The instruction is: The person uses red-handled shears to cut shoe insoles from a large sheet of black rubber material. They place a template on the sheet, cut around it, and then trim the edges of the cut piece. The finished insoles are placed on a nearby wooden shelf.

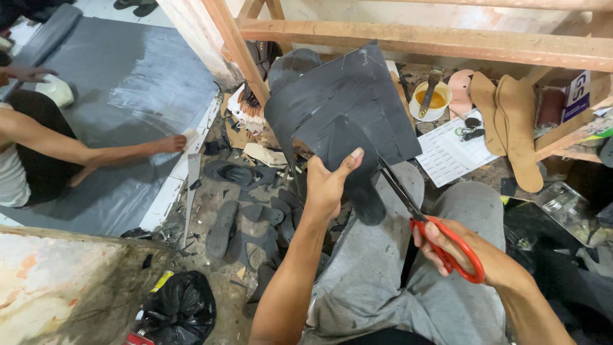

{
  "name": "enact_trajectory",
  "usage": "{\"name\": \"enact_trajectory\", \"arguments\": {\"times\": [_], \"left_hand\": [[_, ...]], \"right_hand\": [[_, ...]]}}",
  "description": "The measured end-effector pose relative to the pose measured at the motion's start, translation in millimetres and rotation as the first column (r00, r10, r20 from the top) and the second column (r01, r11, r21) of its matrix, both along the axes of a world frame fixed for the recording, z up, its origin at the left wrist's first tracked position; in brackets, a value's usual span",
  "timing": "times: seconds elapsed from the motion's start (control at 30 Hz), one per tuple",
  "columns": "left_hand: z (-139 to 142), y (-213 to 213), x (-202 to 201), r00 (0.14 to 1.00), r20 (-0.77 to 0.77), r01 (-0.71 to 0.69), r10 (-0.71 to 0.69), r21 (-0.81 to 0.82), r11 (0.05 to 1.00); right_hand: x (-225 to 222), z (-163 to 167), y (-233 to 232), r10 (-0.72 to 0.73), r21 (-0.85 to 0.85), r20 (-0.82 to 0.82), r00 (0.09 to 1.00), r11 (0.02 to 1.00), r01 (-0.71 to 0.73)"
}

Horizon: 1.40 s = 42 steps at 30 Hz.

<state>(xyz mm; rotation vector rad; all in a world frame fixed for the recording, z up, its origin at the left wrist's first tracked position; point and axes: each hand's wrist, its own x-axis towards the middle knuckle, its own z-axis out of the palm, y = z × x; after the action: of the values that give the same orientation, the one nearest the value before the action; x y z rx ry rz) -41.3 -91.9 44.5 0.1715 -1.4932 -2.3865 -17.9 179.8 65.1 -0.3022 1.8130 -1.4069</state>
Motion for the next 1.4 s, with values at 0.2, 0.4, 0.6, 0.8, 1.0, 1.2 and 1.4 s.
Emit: {"name": "enact_trajectory", "arguments": {"times": [0.2,0.4,0.6,0.8,1.0,1.2,1.4], "left_hand": [[-1,-5,-1,0.999,0.008,-0.05,0.05,0.002,0.999],[-4,0,-3,0.999,0.028,-0.025,0.024,0.031,0.999],[-11,-2,-4,1.0,0.019,-0.022,0.022,0.051,0.998],[-11,10,-4,0.999,0.006,0.043,-0.043,0.06,0.997],[-7,32,-8,0.997,0.035,0.063,-0.064,0.041,0.997],[-10,23,-14,0.994,0.013,0.112,-0.112,0.016,0.994],[-11,16,-22,0.999,-0.038,0.017,-0.014,0.085,0.996]], "right_hand": [[1,-1,9,0.031,0.044,0.005,1.0,0.999,-0.031],[-2,-7,4,0.006,0.02,-0.03,1.0,1.0,-0.005],[-2,0,-2,-0.018,0.075,-0.034,0.999,0.997,0.021],[-1,1,-19,-0.095,0.07,-0.079,0.992,0.992,0.101],[-5,-5,-45,-0.229,0.062,-0.198,0.953,0.967,0.245],[-6,-15,-44,-0.251,0.012,-0.21,0.945,0.966,0.26],[-7,-15,-37,-0.261,0.034,-0.129,0.957,0.963,0.267]]}}
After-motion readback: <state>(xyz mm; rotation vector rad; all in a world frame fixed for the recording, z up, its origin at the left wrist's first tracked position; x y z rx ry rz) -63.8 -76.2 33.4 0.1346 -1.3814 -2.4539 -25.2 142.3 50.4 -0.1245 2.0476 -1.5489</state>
